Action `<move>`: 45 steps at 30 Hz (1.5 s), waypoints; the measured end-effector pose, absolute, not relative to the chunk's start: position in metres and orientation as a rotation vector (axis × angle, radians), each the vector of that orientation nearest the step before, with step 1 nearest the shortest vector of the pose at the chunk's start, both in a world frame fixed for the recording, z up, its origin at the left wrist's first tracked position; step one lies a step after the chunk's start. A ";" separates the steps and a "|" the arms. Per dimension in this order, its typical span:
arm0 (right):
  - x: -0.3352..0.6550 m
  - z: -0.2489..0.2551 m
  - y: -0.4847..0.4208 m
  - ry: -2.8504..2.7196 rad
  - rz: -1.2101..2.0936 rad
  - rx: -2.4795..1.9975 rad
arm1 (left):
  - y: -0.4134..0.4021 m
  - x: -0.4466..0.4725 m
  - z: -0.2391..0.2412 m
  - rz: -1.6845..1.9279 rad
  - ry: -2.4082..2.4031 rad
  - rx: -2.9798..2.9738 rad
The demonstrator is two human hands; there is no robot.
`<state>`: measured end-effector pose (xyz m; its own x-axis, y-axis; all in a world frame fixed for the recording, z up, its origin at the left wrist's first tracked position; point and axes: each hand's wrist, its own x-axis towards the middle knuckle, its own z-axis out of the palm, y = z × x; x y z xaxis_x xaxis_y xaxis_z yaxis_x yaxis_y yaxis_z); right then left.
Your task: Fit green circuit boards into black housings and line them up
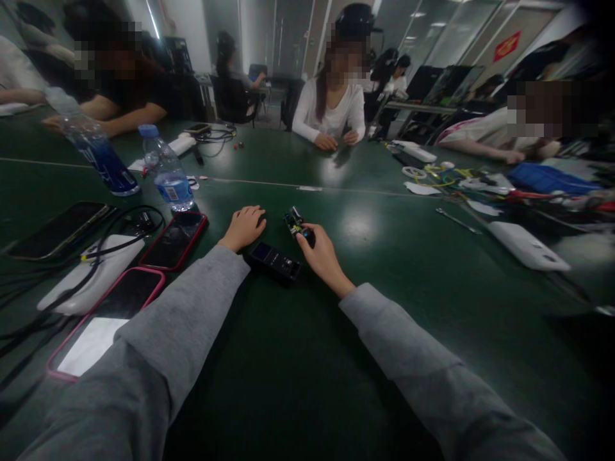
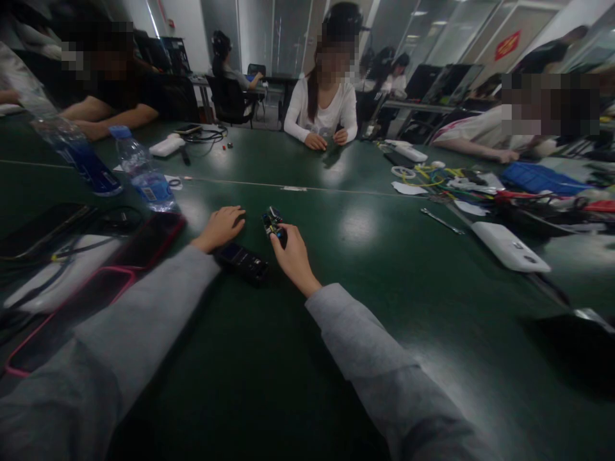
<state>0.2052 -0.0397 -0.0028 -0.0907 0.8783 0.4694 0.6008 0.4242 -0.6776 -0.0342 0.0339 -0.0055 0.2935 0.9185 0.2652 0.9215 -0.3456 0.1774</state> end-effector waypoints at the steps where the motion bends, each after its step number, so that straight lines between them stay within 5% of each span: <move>1: 0.205 -0.004 -0.038 -1.787 0.406 -1.301 | 0.034 -0.034 -0.005 -0.508 -1.792 -2.516; 25: 0.208 -0.012 -0.028 -1.527 0.481 -1.498 | 0.034 -0.035 -0.005 -0.508 -1.816 -2.538; 45: 0.208 0.000 -0.003 -1.641 0.224 -1.504 | 0.029 -0.033 0.000 -0.527 -1.820 -2.538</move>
